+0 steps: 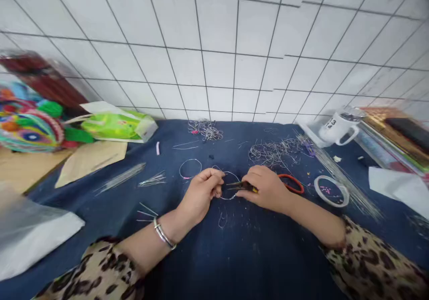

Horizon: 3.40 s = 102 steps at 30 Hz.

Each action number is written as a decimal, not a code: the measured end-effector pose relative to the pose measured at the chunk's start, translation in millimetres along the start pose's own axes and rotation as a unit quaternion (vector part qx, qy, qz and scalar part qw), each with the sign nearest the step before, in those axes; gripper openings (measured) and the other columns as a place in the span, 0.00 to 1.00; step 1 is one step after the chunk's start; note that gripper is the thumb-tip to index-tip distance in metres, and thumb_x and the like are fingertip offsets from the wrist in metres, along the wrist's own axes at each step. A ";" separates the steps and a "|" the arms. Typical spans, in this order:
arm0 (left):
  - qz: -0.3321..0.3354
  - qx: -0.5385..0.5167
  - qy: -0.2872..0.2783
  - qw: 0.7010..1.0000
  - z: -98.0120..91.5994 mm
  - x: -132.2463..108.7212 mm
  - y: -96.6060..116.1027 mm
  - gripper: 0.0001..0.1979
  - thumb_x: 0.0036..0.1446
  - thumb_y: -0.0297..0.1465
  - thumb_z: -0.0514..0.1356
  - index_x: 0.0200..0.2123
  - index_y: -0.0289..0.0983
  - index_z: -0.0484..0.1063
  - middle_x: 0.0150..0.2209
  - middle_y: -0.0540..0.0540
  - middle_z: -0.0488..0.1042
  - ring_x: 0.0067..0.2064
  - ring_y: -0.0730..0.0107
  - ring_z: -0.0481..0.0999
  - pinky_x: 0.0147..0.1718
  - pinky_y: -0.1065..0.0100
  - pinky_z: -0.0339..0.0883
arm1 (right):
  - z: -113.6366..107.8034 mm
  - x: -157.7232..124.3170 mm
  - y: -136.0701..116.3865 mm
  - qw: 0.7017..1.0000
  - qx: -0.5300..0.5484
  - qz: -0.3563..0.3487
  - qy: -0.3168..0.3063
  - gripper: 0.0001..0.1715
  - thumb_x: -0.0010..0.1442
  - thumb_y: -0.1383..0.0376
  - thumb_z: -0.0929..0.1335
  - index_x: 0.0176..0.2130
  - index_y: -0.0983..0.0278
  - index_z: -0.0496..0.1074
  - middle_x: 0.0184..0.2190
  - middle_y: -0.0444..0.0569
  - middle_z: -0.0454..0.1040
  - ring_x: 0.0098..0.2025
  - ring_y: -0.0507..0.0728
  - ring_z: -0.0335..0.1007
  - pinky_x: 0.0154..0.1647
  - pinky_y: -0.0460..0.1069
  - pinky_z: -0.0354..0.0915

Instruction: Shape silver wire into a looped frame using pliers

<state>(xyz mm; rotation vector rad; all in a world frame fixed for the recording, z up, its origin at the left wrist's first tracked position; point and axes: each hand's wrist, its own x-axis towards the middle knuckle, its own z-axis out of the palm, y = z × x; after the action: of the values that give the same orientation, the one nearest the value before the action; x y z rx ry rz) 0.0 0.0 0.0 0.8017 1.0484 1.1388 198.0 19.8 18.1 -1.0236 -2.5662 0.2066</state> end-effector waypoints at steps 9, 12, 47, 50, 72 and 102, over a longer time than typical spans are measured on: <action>0.003 -0.024 -0.005 1.000 1.1 4.2 -1.9 0.06 0.50 0.31 0.59 0.30 0.34 0.69 0.25 0.52 0.66 0.20 0.84 0.63 0.19 0.77 0.58 | 2.1 -0.5 1.6 1.000 0.010 -0.015 0.022 0.13 0.57 0.57 0.64 0.33 0.65 0.69 0.29 0.48 0.66 0.34 0.54 0.60 0.38 0.50 0.56; 0.002 -0.028 -0.006 1.000 0.1 4.5 -2.9 0.06 0.50 0.31 0.59 0.31 0.34 0.69 0.25 0.52 0.66 0.20 0.84 0.63 0.19 0.77 0.58 | 2.8 -0.4 2.2 0.999 0.012 -0.018 0.032 0.13 0.57 0.57 0.63 0.33 0.65 0.69 0.28 0.48 0.67 0.34 0.54 0.61 0.38 0.50 0.56; 0.052 0.095 0.021 0.994 5.5 -0.6 -6.1 0.09 0.51 0.36 0.58 0.27 0.35 0.65 0.23 0.53 0.65 0.17 0.83 0.59 0.14 0.78 0.54 | -3.0 0.0 1.0 0.990 0.103 -0.027 0.088 0.12 0.56 0.62 0.64 0.40 0.64 0.70 0.29 0.48 0.68 0.34 0.53 0.63 0.38 0.49 0.61; 0.049 0.091 0.023 0.994 6.2 -0.5 -4.8 0.10 0.51 0.36 0.58 0.27 0.35 0.65 0.24 0.52 0.66 0.17 0.83 0.59 0.14 0.78 0.54 | -4.0 0.6 0.6 0.987 0.136 -0.016 0.088 0.12 0.57 0.63 0.64 0.40 0.64 0.71 0.28 0.47 0.68 0.32 0.52 0.62 0.35 0.48 0.61; 0.003 0.059 0.002 0.998 11.6 -4.8 -0.4 0.08 0.49 0.34 0.59 0.26 0.35 0.64 0.18 0.55 0.62 0.16 0.83 0.56 0.14 0.77 0.51 | -6.3 0.7 5.5 0.979 0.185 0.028 0.085 0.12 0.57 0.59 0.64 0.34 0.66 0.70 0.27 0.46 0.66 0.30 0.51 0.62 0.34 0.47 0.61; -0.065 0.028 -0.059 0.996 22.2 -20.1 3.5 0.07 0.50 0.32 0.59 0.26 0.36 0.64 0.19 0.54 0.64 0.16 0.84 0.56 0.14 0.78 0.50 | -10.8 4.2 10.2 0.990 0.127 0.051 0.035 0.16 0.58 0.55 0.63 0.36 0.65 0.71 0.28 0.46 0.67 0.30 0.51 0.62 0.32 0.46 0.58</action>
<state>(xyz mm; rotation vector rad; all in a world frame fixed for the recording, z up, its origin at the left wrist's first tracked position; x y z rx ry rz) 18.3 -18.4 15.3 0.8234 1.0223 0.9447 205.8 30.1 26.5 -1.0443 -2.3523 0.5002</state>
